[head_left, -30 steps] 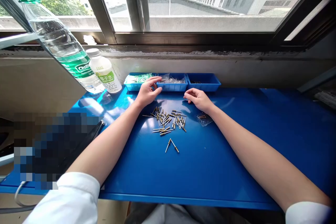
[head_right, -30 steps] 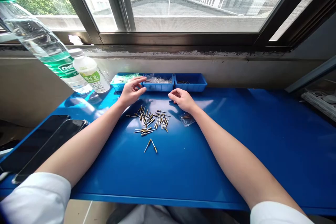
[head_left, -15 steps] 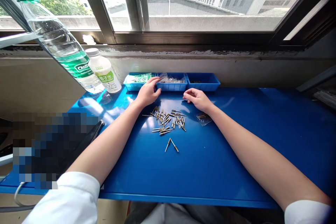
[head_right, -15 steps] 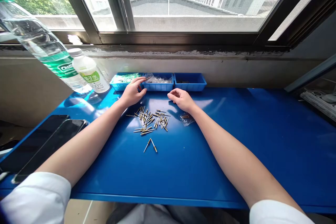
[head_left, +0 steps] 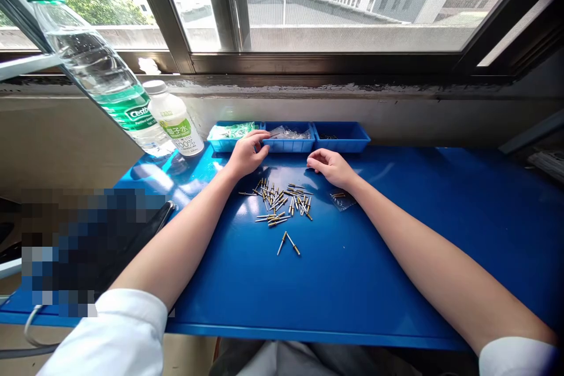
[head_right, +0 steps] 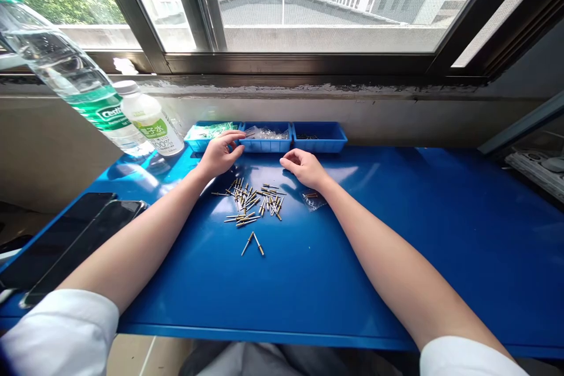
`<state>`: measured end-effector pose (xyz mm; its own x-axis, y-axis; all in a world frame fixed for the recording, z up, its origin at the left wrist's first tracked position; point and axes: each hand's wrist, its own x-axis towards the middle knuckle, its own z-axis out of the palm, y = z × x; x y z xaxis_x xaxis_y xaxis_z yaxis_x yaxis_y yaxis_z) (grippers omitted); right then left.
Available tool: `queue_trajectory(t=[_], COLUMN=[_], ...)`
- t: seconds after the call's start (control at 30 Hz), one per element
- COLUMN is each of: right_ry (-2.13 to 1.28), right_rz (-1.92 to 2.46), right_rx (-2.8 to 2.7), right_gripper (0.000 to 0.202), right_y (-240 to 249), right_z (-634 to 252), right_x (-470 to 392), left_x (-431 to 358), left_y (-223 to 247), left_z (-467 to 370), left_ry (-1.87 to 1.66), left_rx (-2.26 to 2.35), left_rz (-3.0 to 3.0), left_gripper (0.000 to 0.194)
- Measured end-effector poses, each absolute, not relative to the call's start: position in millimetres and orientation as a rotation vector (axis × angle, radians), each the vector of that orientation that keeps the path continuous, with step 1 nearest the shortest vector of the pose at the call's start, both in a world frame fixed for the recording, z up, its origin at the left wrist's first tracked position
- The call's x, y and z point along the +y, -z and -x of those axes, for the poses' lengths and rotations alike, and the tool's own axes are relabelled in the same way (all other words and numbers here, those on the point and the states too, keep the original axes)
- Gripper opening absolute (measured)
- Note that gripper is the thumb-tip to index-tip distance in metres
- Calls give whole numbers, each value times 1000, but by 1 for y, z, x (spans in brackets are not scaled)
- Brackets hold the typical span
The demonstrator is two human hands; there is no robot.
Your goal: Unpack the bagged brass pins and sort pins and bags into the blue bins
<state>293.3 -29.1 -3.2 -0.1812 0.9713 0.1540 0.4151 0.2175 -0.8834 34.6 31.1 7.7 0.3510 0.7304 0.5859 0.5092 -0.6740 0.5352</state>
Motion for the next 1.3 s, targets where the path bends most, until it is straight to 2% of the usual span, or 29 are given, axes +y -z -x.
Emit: queue_trajectory(t=[0.47,0.63,0.73,0.93,1.3], right_ry=[-886,-887,-887,-875,-920], right_rz=[1326,1333,1341,1357,1309], right_rx=[-1762,-1764,-1775,-1780,-1755], right_gripper=[33,33,33,34,34], right_y=[-1,-2,-3,-3,-4], right_z=[-291,-290,-290,-290,-292], right_x=[-32,-32,-33,-34,-32], left_x=[25,19,15,11,12], left_y=[-12,-17,-19,-19,-19], left_z=[-41,-42,-43,-45,-43], left_ry=[-977,-1057,-1083,-788,-635], left_rx=[1418,1560,1486,1332,1360], left_rz=[-2463,-2444,-2521,-2707,-2687], left_gripper=[35,30,40,66,66])
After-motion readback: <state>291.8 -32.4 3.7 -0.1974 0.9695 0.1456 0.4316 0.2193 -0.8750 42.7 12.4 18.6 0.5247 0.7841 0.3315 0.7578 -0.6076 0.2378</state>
